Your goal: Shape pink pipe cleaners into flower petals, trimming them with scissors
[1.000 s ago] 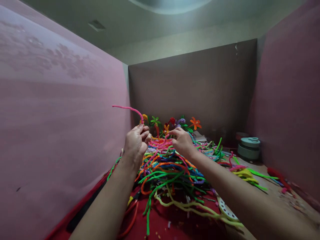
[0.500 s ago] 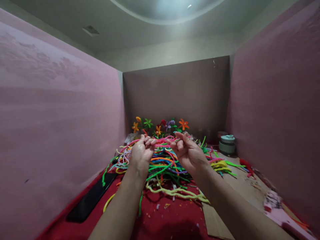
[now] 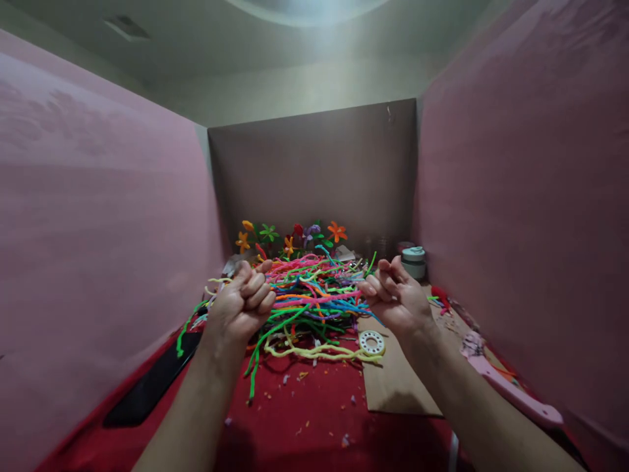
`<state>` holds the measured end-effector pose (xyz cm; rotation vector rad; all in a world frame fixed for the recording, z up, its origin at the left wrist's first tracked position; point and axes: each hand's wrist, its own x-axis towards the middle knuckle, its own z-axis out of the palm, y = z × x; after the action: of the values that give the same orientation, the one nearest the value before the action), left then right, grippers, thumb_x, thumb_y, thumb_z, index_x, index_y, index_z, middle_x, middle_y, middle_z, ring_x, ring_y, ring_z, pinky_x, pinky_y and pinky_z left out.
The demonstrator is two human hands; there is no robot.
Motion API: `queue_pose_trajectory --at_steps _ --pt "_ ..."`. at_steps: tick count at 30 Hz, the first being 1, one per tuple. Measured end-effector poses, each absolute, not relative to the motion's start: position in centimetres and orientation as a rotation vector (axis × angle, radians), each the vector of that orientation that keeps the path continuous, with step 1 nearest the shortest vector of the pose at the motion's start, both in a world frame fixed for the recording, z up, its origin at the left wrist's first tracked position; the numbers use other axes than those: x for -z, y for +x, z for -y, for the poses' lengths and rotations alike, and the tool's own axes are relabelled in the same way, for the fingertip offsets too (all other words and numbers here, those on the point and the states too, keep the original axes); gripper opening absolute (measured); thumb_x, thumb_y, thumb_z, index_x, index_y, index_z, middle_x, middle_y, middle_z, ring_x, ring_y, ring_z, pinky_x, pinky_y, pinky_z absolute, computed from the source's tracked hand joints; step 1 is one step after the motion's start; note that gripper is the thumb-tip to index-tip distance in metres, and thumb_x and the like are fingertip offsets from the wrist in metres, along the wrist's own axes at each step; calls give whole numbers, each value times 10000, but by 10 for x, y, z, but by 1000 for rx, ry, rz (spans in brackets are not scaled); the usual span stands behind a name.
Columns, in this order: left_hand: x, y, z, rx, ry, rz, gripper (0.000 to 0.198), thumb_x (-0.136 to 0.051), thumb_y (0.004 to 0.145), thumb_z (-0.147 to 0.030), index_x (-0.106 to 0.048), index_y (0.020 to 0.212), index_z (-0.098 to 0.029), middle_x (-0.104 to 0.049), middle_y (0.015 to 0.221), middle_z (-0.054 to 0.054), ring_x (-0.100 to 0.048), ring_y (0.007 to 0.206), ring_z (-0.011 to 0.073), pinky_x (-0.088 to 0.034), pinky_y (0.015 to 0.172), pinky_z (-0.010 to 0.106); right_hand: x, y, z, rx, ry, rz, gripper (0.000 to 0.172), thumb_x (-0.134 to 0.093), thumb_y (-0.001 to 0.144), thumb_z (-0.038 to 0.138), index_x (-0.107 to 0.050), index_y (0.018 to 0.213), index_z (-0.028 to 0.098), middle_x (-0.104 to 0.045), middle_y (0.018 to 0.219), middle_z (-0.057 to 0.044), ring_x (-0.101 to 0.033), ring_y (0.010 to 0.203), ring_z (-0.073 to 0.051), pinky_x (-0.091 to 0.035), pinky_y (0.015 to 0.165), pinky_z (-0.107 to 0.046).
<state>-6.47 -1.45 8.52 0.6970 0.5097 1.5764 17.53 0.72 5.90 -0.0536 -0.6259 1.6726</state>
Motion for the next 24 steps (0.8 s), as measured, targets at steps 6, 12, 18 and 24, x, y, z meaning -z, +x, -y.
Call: queue_pose_trajectory --at_steps 6,12,18,24 --pt "-74 -48 44 -1610 787 -543 279 -360 890 -254 -588 868 -96 -165 389 -106 -99 285 42 -188 261 166 -67 185 -17 -1668 -36 474 502 -278 926 303 -455 478 163 -213 335 64 -187 352 -73 -334 446 -209" --pt "-53 -46 48 -1505 887 -647 232 -480 827 -265 -621 889 -91 -191 405 -105 -128 301 33 -237 271 156 -76 185 -17 -1708 18 414 510 -247 933 292 -427 474 161 -194 342 68 -167 342 -67 -296 411 -194" --pt "-59 -77 35 -1756 1033 -915 122 -559 760 -168 -649 827 -119 -406 436 -47 -353 332 55 -331 314 148 -76 191 -8 -1644 9 591 456 -324 914 329 -479 519 159 -203 346 77 -169 336 -60 -218 383 -194" --pt "-83 -36 43 -1333 1425 -1157 315 -708 558 -7 -684 833 -157 -666 869 68 -608 798 166 -463 611 157 -81 180 -3 -1701 -77 711 483 -280 925 368 -493 545 158 -180 357 85 -134 339 -56 -174 375 -192"
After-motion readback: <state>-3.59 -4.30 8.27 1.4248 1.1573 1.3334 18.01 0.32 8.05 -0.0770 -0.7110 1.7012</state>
